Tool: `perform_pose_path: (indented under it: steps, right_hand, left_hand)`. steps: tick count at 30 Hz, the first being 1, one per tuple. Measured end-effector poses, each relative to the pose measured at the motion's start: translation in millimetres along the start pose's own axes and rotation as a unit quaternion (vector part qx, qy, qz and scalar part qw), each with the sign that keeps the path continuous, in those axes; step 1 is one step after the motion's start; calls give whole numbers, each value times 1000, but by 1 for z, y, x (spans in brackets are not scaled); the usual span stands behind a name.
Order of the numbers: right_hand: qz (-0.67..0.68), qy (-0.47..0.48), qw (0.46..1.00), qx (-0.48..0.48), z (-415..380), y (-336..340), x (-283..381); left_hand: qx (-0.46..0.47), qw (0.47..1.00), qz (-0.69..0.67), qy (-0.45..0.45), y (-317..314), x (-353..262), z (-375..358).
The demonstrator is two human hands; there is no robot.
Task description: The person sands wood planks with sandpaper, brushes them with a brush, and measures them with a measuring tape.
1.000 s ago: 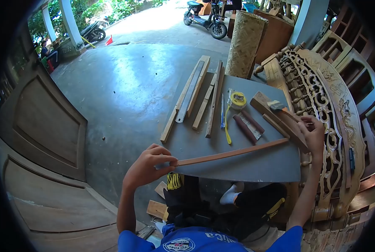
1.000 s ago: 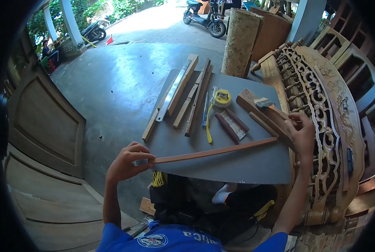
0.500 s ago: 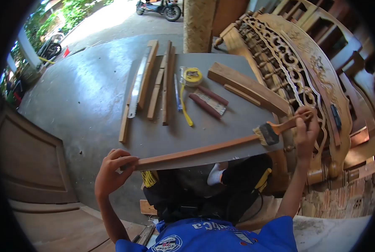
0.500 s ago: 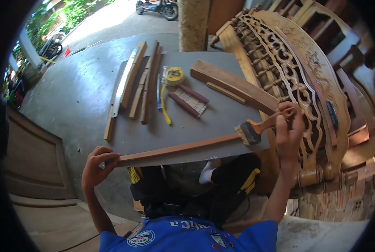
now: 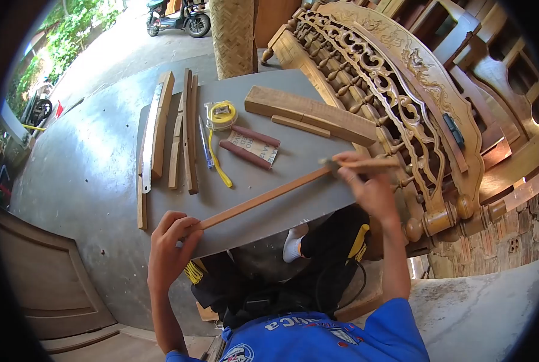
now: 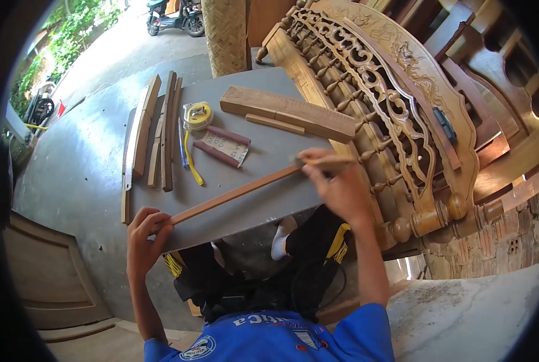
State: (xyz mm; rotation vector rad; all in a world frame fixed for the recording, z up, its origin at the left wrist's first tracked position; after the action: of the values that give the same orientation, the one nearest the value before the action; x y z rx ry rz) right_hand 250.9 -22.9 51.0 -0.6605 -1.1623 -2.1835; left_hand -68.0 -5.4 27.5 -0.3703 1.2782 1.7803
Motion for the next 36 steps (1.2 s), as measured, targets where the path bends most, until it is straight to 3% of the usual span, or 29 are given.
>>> perform_pose_path:
  steps: [1,4,5,8,12,13,14,15,17,21,24,26,28,32,36]
  right_hand:
    - [89,-89,991,35,-7,-8,-2]
    - [199,-67,974,-87,-7,9,2]
    - [96,-40,985,-134,-4,19,-3]
    - [16,122,992,-16,-8,-6,6]
    - [175,-18,980,-92,0,12,0]
    - [75,-32,989,-121,8,23,-15]
    - [79,0,990,-113,7,17,-14]
    - [82,35,990,-105,7,11,-13]
    - [81,99,991,-49,5,-9,8]
    - [284,71,956,6,3,-13,27]
    - [129,69,984,-98,8,7,14]
    - [120,108,983,-92,0,3,30]
    - [147,169,973,-53,-10,-10,55]
    - [258,203,943,58,18,-22,106]
    - [300,379,875,35,72,-46,158]
  left_hand:
    - [-6,1000,-22,4,0,1,2]
    - [-4,998,-59,4,5,2,10]
    - [4,998,-64,1,7,3,12]
    - [-4,975,-200,93,7,27,18]
    - [-85,887,-403,210,4,60,19]
    - [-127,847,-467,219,4,59,24]
    - [-169,802,-528,224,5,61,30]
    - [-167,840,-482,187,10,57,40]
    - [-189,860,-455,132,20,32,65]
    - [-209,870,-443,48,33,2,116]
    - [-187,873,-451,20,33,-10,136]
    - [-189,862,-470,-3,27,-15,140]
    - [-177,850,-496,7,17,-5,144]
    - [-140,844,-515,57,-10,11,147]
    - [-94,790,-599,91,-33,19,150]
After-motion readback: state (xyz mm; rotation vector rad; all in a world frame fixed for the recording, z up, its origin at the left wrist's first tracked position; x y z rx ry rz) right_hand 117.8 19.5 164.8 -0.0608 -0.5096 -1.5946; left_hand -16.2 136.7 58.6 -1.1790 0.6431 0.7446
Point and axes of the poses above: each hand's wrist, its own z-axis towards the middle knuckle, its own y-axis out of the back of the hand, x = y × z, the point moved 9 cm from there along z, towards the middle knuckle, and after that the axes turned 7 degrees about -x, right-handed, at the moved point
